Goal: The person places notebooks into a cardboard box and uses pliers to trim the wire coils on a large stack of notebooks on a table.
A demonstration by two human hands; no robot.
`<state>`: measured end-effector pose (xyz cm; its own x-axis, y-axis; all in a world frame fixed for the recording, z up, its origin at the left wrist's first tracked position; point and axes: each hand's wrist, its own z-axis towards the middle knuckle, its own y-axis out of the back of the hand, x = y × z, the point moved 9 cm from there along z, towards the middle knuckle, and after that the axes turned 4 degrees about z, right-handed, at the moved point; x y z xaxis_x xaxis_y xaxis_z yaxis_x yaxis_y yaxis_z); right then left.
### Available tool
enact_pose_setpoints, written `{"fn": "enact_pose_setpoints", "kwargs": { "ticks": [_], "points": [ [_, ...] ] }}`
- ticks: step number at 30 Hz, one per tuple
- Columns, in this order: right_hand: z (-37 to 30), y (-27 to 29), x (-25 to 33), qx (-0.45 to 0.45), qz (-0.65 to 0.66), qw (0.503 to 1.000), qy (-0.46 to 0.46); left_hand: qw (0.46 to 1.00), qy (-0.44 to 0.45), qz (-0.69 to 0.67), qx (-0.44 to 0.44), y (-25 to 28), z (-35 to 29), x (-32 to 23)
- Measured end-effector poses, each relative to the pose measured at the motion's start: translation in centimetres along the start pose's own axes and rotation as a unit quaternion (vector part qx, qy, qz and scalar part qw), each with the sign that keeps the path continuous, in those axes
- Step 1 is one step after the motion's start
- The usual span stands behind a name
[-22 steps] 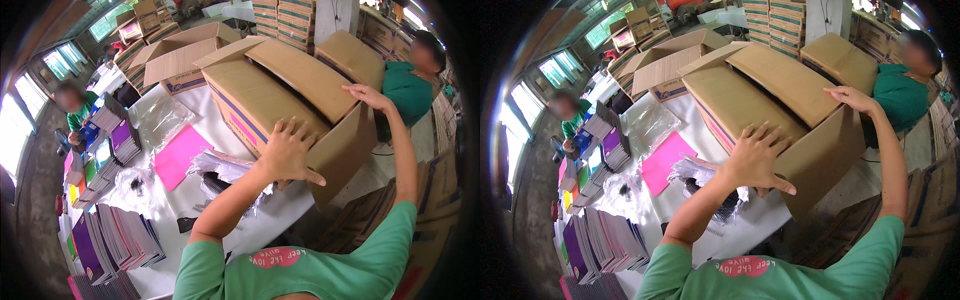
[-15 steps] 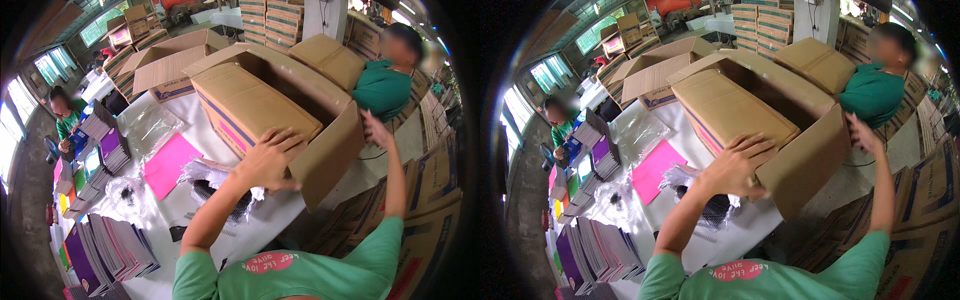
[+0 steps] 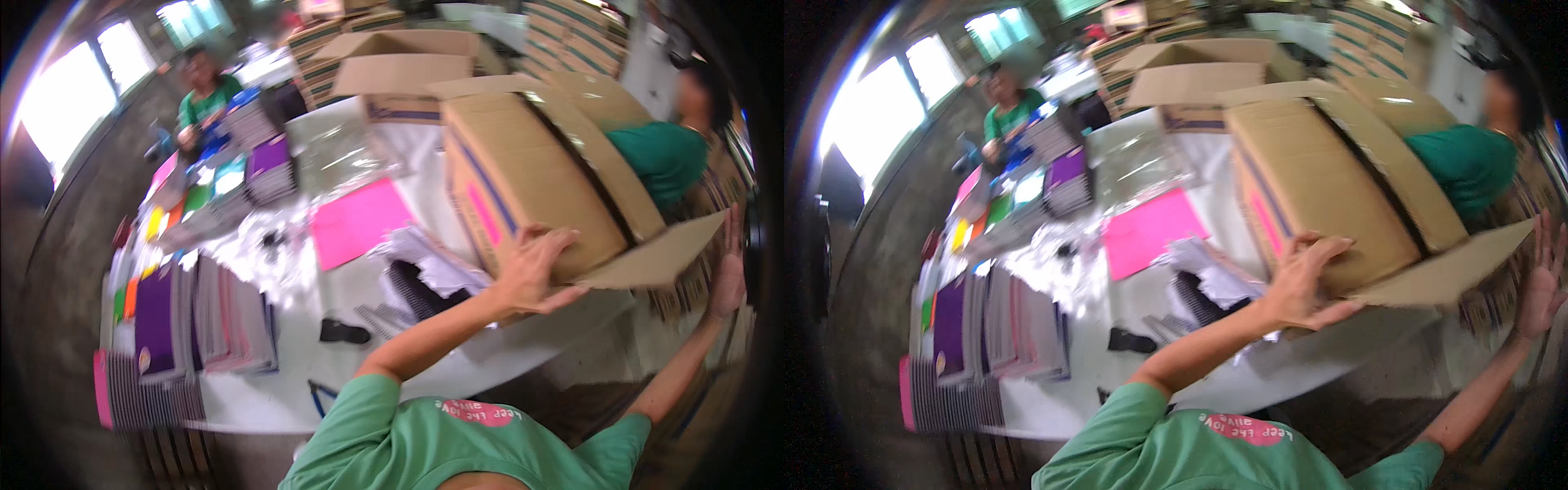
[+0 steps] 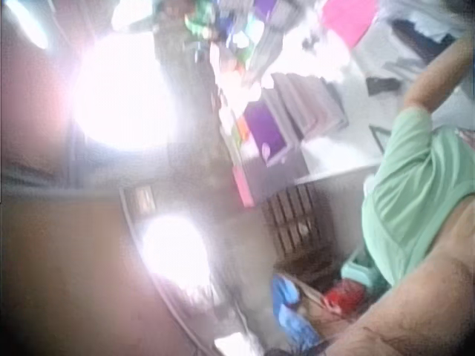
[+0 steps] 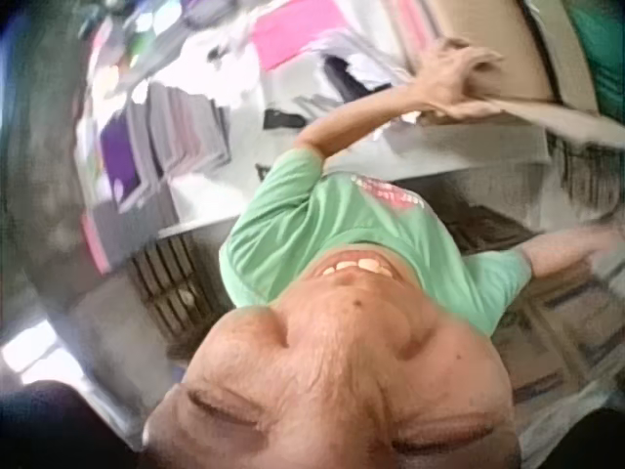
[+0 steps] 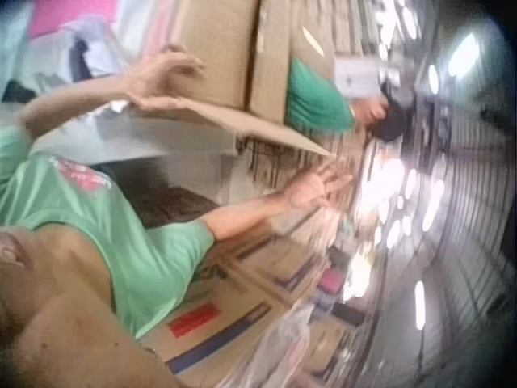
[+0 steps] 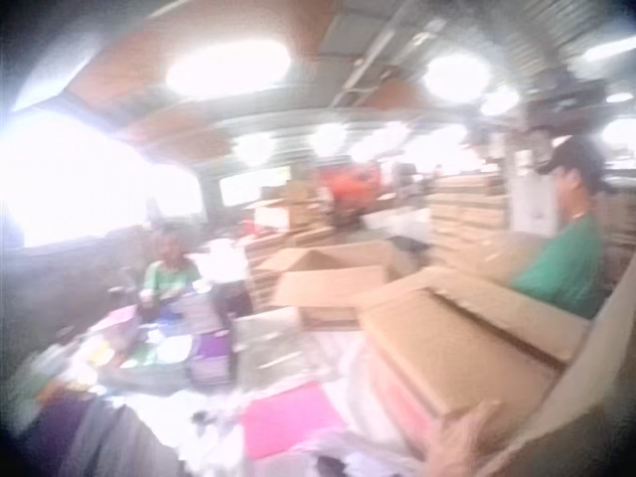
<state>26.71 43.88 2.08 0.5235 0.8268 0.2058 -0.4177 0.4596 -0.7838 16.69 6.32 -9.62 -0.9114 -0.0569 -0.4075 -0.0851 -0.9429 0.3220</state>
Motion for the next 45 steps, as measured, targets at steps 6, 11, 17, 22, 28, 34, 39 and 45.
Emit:
{"fn": "enact_pose_setpoints", "kwargs": {
  "ticks": [6, 11, 17, 22, 28, 34, 39, 45],
  "points": [
    [5.7, 6.5, -21.7, 0.266, -0.920, 0.290, 0.002, 0.968, 0.123, -0.034, -0.215, 1.6, -0.7, 2.7],
    [3.1, 11.9, -26.1, 0.215, -0.884, 0.283, -0.305, 0.957, 0.254, 0.064, -0.127, 3.9, -2.1, 4.3],
    [4.3, 12.4, -24.9, 0.224, -0.883, 0.295, -0.288, 0.918, 0.384, -0.098, -0.026, -3.9, -3.2, 8.0],
    [4.4, 11.9, -24.4, 0.240, -0.872, 0.315, -0.287, 0.900, 0.414, -0.140, -0.007, -2.2, -3.7, 6.7],
    [4.4, 4.4, -24.2, 0.249, -0.926, 0.262, -0.107, 0.925, 0.242, -0.256, 0.143, 6.4, -6.0, -3.9],
    [-5.0, -13.8, -33.4, 0.405, -0.814, 0.412, -0.065, 0.853, 0.304, -0.411, 0.110, 21.0, -17.7, -10.4],
    [-16.3, -20.4, -41.2, 0.623, -0.559, 0.515, -0.186, 0.841, 0.117, -0.528, -0.001, 30.2, -19.9, -14.1],
    [-29.3, -26.1, -52.0, 0.760, -0.272, 0.474, -0.351, 0.909, 0.015, -0.415, 0.026, 37.7, -22.2, -19.6]
  ]
}}
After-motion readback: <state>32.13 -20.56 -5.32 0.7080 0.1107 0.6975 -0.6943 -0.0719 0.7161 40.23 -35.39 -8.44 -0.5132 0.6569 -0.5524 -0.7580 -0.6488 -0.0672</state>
